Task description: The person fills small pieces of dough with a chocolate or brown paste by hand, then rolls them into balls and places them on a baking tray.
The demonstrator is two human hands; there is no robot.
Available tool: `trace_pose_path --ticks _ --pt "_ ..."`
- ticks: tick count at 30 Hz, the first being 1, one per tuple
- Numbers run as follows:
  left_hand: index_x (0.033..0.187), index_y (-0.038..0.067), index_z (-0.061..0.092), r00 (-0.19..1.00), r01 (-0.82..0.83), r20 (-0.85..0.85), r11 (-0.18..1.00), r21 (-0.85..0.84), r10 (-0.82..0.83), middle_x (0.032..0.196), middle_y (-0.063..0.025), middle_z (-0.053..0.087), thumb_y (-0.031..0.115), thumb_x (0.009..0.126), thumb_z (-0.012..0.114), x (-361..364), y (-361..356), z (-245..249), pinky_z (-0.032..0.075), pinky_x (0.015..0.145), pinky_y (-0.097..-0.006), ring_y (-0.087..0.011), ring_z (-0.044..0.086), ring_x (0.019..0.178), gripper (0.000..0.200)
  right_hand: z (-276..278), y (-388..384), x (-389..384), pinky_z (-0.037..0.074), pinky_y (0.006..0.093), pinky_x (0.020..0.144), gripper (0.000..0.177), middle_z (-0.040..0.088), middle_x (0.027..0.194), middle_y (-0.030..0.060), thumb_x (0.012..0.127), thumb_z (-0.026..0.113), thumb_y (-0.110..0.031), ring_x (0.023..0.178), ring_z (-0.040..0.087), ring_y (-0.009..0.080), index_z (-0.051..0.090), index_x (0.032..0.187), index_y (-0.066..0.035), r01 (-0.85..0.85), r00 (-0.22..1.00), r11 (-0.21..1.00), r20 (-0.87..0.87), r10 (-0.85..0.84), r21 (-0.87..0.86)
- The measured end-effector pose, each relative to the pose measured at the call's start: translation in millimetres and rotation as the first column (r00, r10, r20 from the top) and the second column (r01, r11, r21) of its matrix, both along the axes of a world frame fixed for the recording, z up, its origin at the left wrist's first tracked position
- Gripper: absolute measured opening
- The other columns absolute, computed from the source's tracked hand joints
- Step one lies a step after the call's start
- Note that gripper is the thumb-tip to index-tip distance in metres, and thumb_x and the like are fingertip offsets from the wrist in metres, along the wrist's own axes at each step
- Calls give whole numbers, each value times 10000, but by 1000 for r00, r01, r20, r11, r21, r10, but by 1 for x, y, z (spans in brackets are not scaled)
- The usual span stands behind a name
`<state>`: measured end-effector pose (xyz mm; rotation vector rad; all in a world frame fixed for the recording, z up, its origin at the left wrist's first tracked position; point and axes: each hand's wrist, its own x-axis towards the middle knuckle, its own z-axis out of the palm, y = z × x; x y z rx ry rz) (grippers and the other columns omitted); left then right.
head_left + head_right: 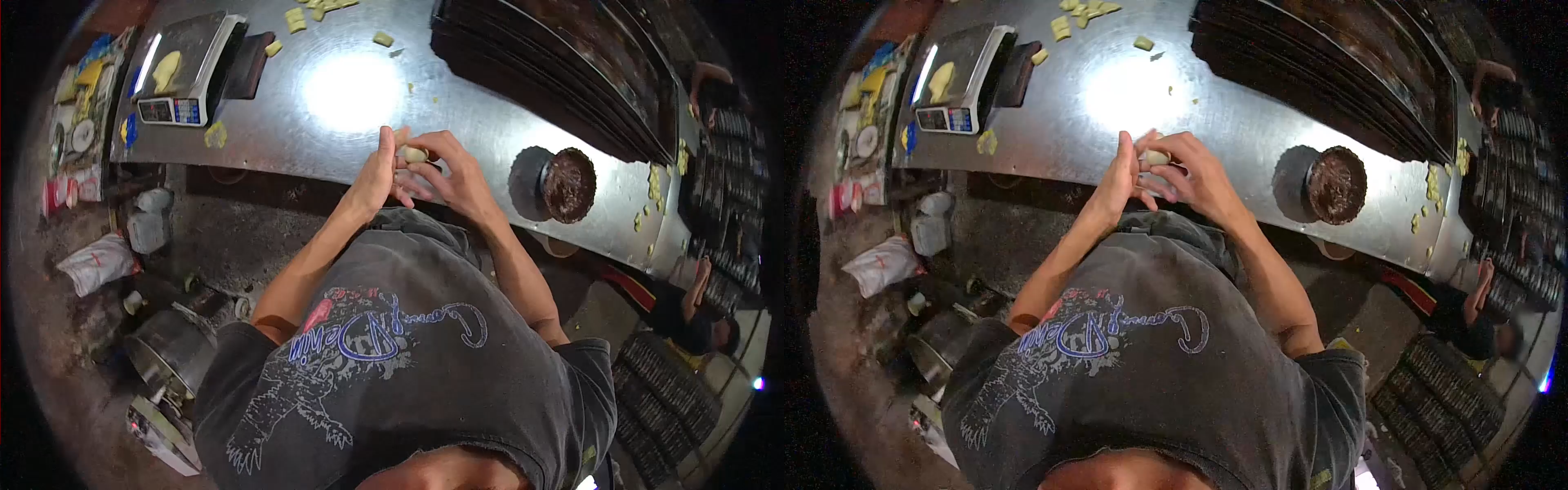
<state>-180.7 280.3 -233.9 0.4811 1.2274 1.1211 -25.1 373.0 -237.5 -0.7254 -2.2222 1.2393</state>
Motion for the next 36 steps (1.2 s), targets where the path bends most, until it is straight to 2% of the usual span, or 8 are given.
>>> trace_pose_path --ticks 5,10,14,17,25,29,32,36 --pt "1543 41 237 957 -251 -161 967 -40 241 1205 -172 662 437 1082 412 -71 -25 -40 565 668 -287 -199 683 865 633 -83 23 -41 515 331 881 340 546 1229 169 896 705 -68 1002 617 255 622 1224 -36 370 929 928 17 -370 -46" --pt "1399 40 479 893 -398 -222 917 15 391 1128 -119 662 295 1080 446 -156 -40 -59 535 765 -283 -165 639 904 410 -184 14 -65 500 396 927 386 485 1217 201 894 695 -107 1066 566 336 583 1254 -26 344 882 925 283 -377 162" --pt "1254 36 583 837 -504 -196 860 85 510 1017 -77 664 222 1075 444 -198 -30 -76 509 761 -272 -139 625 867 293 -170 -9 -79 479 432 965 470 455 1256 228 891 700 -173 1110 532 391 540 1303 -11 371 872 922 383 -304 -112" --pt "1183 31 617 829 -524 -159 844 118 537 957 -60 666 166 1070 454 -220 -15 -75 501 753 -274 -127 619 847 240 -150 -18 -90 460 462 982 572 438 1319 237 881 718 -202 1131 523 410 503 1384 -37 494 864 864 161 -477 -93" --pt "1286 5 601 867 -277 -385 948 156 316 989 -84 664 238 1010 575 -298 115 -128 516 775 -311 -152 626 843 361 -125 -2 -111 324 453 1095 637 426 1427 206 906 721 -329 1307 408 380 491 1458 -109 406 680 879 560 -473 249" --pt "1401 21 515 102 -124 -953 954 272 285 1225 -207 599 243 908 646 -360 211 -220 481 975 -471 -312 613 1095 556 -108 27 -116 373 436 1066 460 550 1339 162 955 667 -277 1266 476 347 581 1357 -72 378 783 923 510 -358 67" --pt "1391 66 517 148 -363 -981 930 61 122 1275 -223 556 193 878 667 -369 257 -227 440 1048 -491 -354 558 1212 549 -103 44 -128 447 402 994 349 627 1224 152 996 619 -242 1131 578 305 629 1273 -32 444 862 880 349 -368 -168" --pt "1216 121 616 408 -292 -885 950 107 225 1159 -179 575 70 800 708 -392 271 -236 502 970 -437 -340 610 1098 429 -92 55 -150 487 376 932 351 646 1180 163 1029 578 -271 1035 625 280 634 1255 -9 442 874 848 353 -334 -292"
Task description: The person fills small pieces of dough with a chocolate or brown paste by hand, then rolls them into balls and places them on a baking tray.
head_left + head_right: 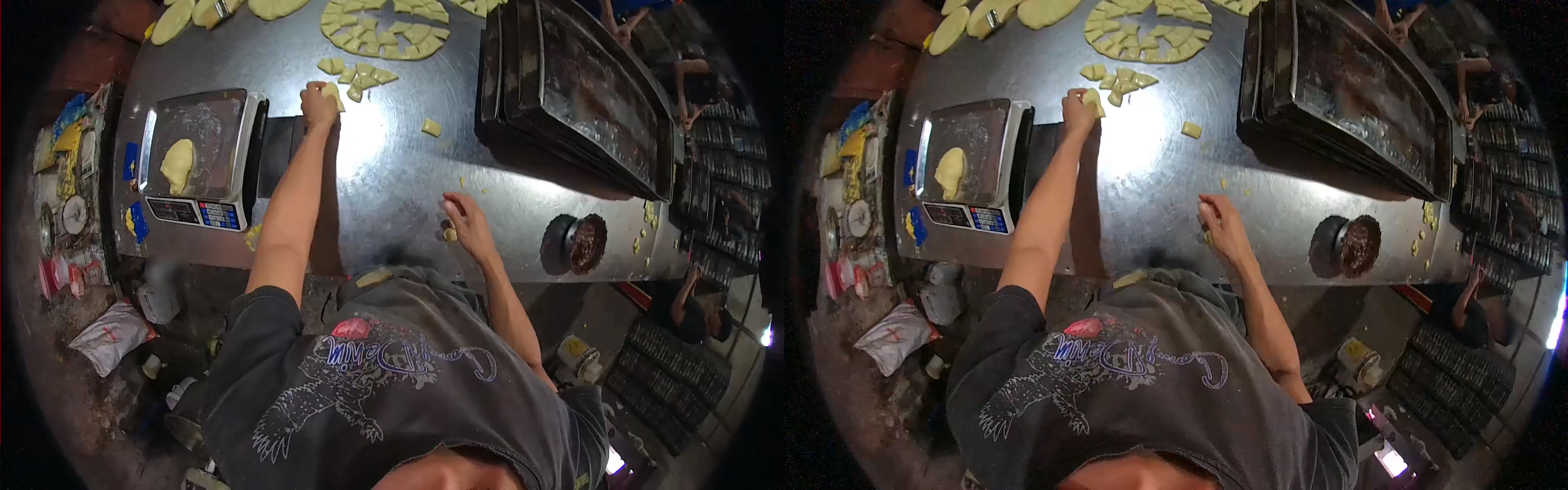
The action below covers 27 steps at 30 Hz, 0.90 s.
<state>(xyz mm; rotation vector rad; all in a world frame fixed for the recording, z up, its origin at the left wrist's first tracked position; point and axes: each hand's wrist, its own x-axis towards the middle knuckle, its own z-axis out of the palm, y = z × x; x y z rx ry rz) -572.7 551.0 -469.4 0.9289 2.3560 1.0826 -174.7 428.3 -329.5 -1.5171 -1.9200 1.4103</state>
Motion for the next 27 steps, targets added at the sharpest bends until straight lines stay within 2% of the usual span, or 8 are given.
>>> trace_pose_path --ticks 6,7,9,10,13,20,23,27 --pt "1135 18 651 842 539 -208 785 305 -497 1015 -173 608 47 942 535 79 -87 72 516 807 -406 -332 618 943 227 -5 -4 -4 499 352 904 375 656 1178 130 1047 560 -320 1020 632 234 641 1265 -26 -43 998 998 48 45 -45" --pt "1136 22 656 577 768 -526 635 89 -624 1033 -179 632 59 920 565 98 -115 80 509 821 -437 -361 620 953 238 -4 -6 -4 499 353 907 372 657 1181 131 1048 559 -315 1023 632 233 642 1264 -24 -37 998 998 50 40 -58" --pt "1230 87 654 290 955 -229 297 5 -929 1187 -140 657 152 905 623 133 -173 83 516 921 -466 -369 641 1042 333 -9 -14 2 496 357 917 368 657 1186 139 1047 560 -304 1038 632 236 640 1267 -20 -30 998 995 49 34 -90" --pt "1274 119 652 102 990 -376 130 -50 -921 1258 -129 654 185 932 622 139 -204 65 522 956 -442 -361 649 1075 350 -16 -20 5 494 360 925 367 657 1188 146 1046 561 -298 1050 631 240 638 1270 -18 -28 999 994 44 32 -109" --pt "1296 116 650 83 991 164 99 93 -983 1314 -132 637 191 956 620 149 -247 82 509 979 -448 -362 623 1142 350 -26 -36 8 488 400 952 341 624 1209 186 1008 600 -226 1098 615 306 621 1267 -5 -122 990 986 55 129 -115" --pt "1279 33 634 477 878 -175 476 53 -861 1283 -141 642 134 966 604 172 -262 57 476 993 -451 -364 600 1155 330 -73 -73 -21 450 470 976 491 537 1194 175 817 724 -22 1116 534 387 545 1274 -40 -363 931 877 98 351 316" --pt "1299 63 624 649 759 -15 645 90 -761 1280 -125 639 111 933 634 180 -266 50 452 1009 -466 -359 567 1192 369 -86 -78 -31 453 478 962 536 549 1171 191 818 734 -48 1092 542 399 514 1307 -42 -340 938 874 56 343 346" --pt "1324 116 613 599 794 -202 608 21 -775 1235 -119 635 106 880 681 184 -270 45 437 997 -471 -354 574 1133 449 -106 -91 -25 461 481 928 475 564 1141 211 832 729 -74 1049 554 400 536 1264 -35 -251 967 921 25 255 296"
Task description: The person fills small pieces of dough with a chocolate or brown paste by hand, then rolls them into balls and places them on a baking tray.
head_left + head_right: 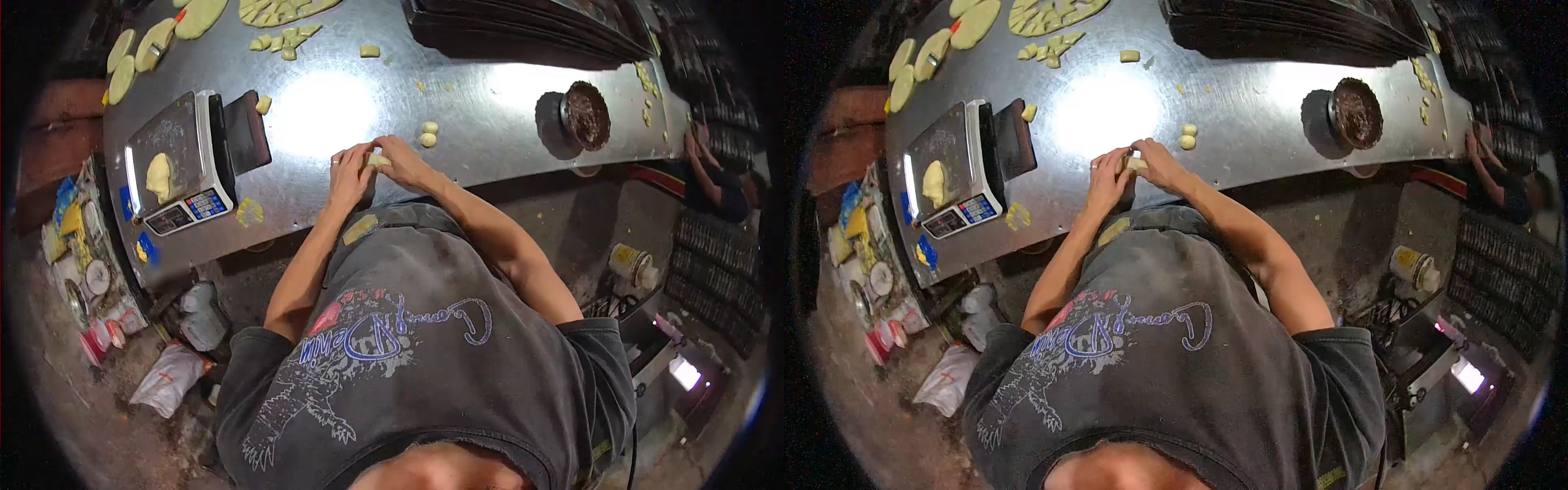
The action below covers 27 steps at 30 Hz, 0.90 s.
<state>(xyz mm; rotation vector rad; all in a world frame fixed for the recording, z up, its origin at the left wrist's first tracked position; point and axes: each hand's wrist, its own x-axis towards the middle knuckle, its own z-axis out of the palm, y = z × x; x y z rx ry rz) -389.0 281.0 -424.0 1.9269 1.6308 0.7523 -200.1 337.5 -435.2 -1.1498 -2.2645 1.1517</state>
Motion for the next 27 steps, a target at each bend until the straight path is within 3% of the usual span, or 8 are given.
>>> trace_pose_path --ticks 4,6,7,11,14,22,25,27 --pt "1246 169 673 992 13 -126 992 -129 -30 1089 -71 631 122 809 770 2 4 -4 440 936 -455 -324 556 1021 450 13 -11 9 466 464 882 340 589 1038 191 815 746 -144 1008 566 371 590 1088 -16 71 982 994 179 -54 -85" --pt "1209 168 699 985 61 -145 977 -206 -92 1046 -74 622 113 802 778 0 11 11 442 913 -448 -314 554 1005 418 20 -12 15 466 467 852 276 572 1016 176 835 716 -113 976 564 365 578 1052 -15 130 991 975 63 -121 -181" --pt "1152 155 722 999 41 23 999 -21 -41 1033 -75 605 103 802 776 -3 8 1 444 899 -437 -303 553 984 357 24 -13 17 466 468 837 244 564 1005 168 846 701 -97 960 563 362 572 1035 -14 153 988 960 7 -156 -234" --pt "1199 151 694 995 23 -100 940 341 12 1146 -85 591 84 812 746 -1 -8 38 443 940 -441 -312 531 1085 396 53 -23 14 455 491 891 241 553 1144 187 840 621 32 1021 546 388 579 1074 -4 182 970 956 -199 -138 228" --pt "1269 151 661 963 151 -239 983 108 -121 1228 -91 584 73 838 708 -7 -45 16 426 992 -464 -322 504 1178 441 14 -36 23 460 497 918 320 543 1160 195 820 639 37 1039 539 395 582 1131 -14 -88 994 919 -31 108 384" --pt "1478 93 482 982 74 -178 996 45 -65 1519 -88 454 116 916 661 15 -65 6 323 1128 -530 -365 394 1355 590 21 -41 8 476 477 902 344 563 1137 185 837 646 -26 1041 551 397 578 1175 -17 41 995 967 74 -62 251" --pt "1549 98 365 899 36 -435 999 -38 -49 1613 -83 343 219 931 650 31 -62 -4 217 1155 -628 -384 289 1451 691 -1 -33 0 483 488 864 292 604 1062 195 865 583 -35 985 589 394 562 1152 12 6 997 970 76 -25 244" --pt "1538 98 369 856 17 -516 999 -39 -35 1630 -77 309 303 913 656 33 -60 -12 163 1141 -703 -405 274 1462 718 -3 -30 18 490 467 882 284 629 1094 206 875 593 -63 1022 606 392 598 1152 2 -75 980 997 186 70 22"
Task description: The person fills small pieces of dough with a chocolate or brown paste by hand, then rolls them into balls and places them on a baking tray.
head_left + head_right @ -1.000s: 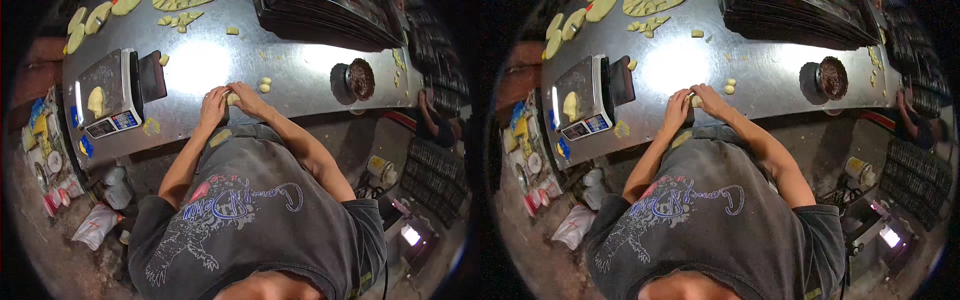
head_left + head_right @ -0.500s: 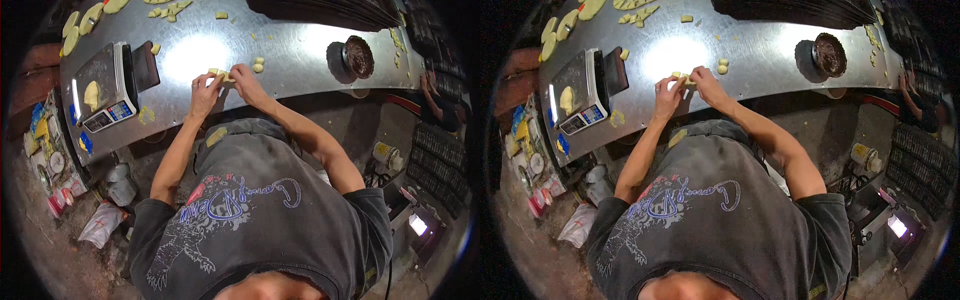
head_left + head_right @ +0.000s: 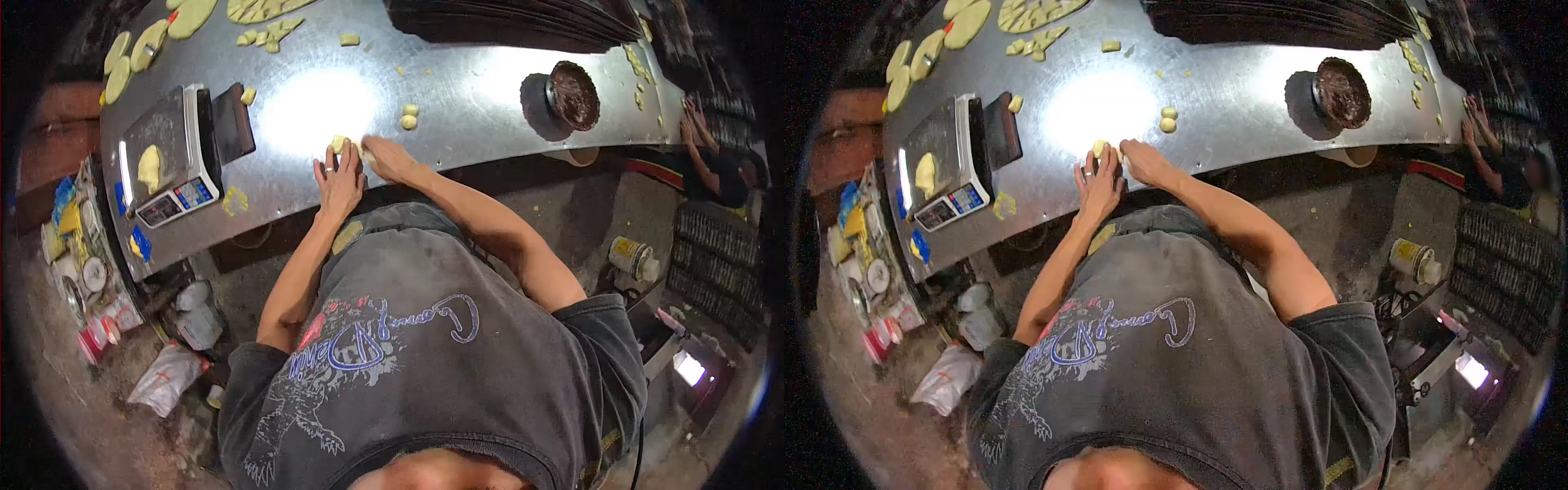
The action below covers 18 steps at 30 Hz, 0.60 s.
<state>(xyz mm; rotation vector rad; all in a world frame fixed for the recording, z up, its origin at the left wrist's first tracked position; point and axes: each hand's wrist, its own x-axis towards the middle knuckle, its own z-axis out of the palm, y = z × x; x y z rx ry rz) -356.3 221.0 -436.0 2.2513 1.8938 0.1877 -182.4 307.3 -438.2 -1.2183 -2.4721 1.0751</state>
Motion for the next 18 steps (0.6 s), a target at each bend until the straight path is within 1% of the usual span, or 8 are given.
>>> trace_pose_path --ticks 3,4,7,8,11,14,17,18 --pt "1514 129 415 997 -67 24 986 -156 72 1631 -75 310 328 927 642 5 10 17 176 1126 -716 -409 272 1461 660 25 -3 41 500 431 884 272 659 1111 202 904 589 -93 1036 634 352 640 1155 -2 -113 969 897 151 194 -428" --pt "1499 163 452 992 -122 -14 947 -296 124 1614 -76 345 370 943 639 11 20 38 203 1150 -659 -408 309 1445 622 44 -1 55 504 418 881 269 667 1111 197 916 585 -101 1033 644 333 652 1156 -2 -134 941 809 181 284 -572" --pt "1499 138 462 885 -51 366 843 -536 287 1590 -107 384 399 993 587 14 66 57 254 1173 -559 -385 355 1430 583 88 -11 85 502 391 854 241 683 1041 168 940 628 -170 944 655 308 718 1139 -70 12 973 918 -206 -101 -396" --pt "1545 139 392 493 6 732 839 -544 471 1572 -152 403 492 1053 454 33 73 65 293 1173 -471 -343 380 1425 608 101 -9 86 503 389 863 263 669 1062 165 951 633 -198 973 643 305 711 1167 -71 90 926 938 -319 -202 -334" --pt "1579 120 309 -230 35 843 870 -492 486 1557 -185 404 529 1085 289 105 99 150 425 1087 -431 -318 502 1317 641 169 -1 78 474 358 930 275 615 1142 118 978 625 -192 1115 583 233 710 1218 -89 238 715 907 -570 -405 -346" --pt "1588 136 275 -458 45 803 912 -408 382 1581 -161 385 580 1076 226 156 122 198 276 1181 -458 -306 374 1429 679 177 13 90 474 334 943 276 606 1157 105 956 666 -163 1137 571 209 711 1216 -83 415 643 908 -689 -334 -53" --pt "1576 109 279 -109 -85 992 994 -72 63 1580 -153 384 527 1092 210 197 133 214 251 1191 -471 -310 364 1432 643 199 31 130 491 323 941 276 631 1151 87 929 705 -125 1106 595 202 714 1199 -66 567 590 820 -654 -473 -80" --pt "1459 76 472 153 -231 983 964 133 -99 1405 -135 586 479 1104 187 212 137 217 236 1195 -489 -305 475 1354 608 203 39 148 506 319 924 287 659 1149 58 920 733 -139 1062 621 184 703 1190 -45 439 559 866 -682 -472 -240"
